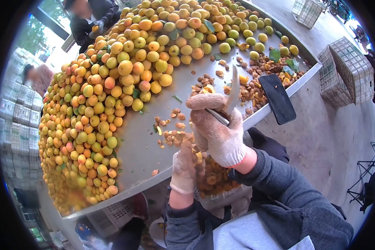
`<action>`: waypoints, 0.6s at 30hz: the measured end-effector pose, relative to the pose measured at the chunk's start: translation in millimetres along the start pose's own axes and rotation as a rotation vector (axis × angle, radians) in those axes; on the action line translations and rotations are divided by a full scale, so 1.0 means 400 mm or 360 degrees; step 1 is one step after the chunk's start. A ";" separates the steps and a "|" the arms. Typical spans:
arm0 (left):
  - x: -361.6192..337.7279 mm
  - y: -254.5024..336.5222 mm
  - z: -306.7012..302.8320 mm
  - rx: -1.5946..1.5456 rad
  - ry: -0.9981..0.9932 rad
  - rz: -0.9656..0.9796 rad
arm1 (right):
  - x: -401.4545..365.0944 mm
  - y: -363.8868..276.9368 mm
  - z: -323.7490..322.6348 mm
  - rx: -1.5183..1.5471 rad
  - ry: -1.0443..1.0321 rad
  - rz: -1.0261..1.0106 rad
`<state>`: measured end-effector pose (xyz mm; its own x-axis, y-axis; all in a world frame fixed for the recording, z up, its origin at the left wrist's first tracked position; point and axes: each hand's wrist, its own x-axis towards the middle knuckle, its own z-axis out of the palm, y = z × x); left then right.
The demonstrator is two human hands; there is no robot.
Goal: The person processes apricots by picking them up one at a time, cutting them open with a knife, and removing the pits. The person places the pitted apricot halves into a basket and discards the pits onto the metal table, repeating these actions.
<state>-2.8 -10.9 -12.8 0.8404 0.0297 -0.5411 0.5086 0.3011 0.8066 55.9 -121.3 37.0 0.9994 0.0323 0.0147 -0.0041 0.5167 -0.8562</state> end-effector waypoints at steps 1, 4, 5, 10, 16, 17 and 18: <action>-0.001 0.003 0.006 0.0170 0.0055 0.0061 | 0.008 0.020 0.001 -0.0067 -0.0008 -0.0191; 0.003 0.012 0.013 -0.0041 0.0174 -0.0051 | 0.054 0.046 -0.018 -0.0090 -0.0015 -0.0262; 0.003 0.010 0.008 -0.0038 0.0175 -0.0052 | 0.072 0.048 -0.034 0.0366 0.0044 0.0142; -0.001 0.015 -0.005 -0.0259 0.0114 -0.0120 | 0.084 0.066 -0.052 0.0867 0.0016 0.0528; 0.043 -0.053 -0.027 0.0476 0.0156 0.0450 | 0.009 0.015 -0.003 -0.0574 -0.0406 -0.0496; 0.036 -0.044 -0.025 0.0477 0.0161 0.0453 | 0.025 0.033 -0.013 -0.0154 -0.0228 -0.0173; 0.024 -0.030 -0.019 0.0254 0.0152 0.0299 | 0.049 0.040 -0.024 0.0214 -0.0072 0.0207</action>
<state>-2.3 -6.9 -29.3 0.9054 0.1628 -0.3921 0.3747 0.1282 0.9183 75.7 -120.7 18.9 0.9874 0.1435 -0.0659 -0.1412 0.6150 -0.7758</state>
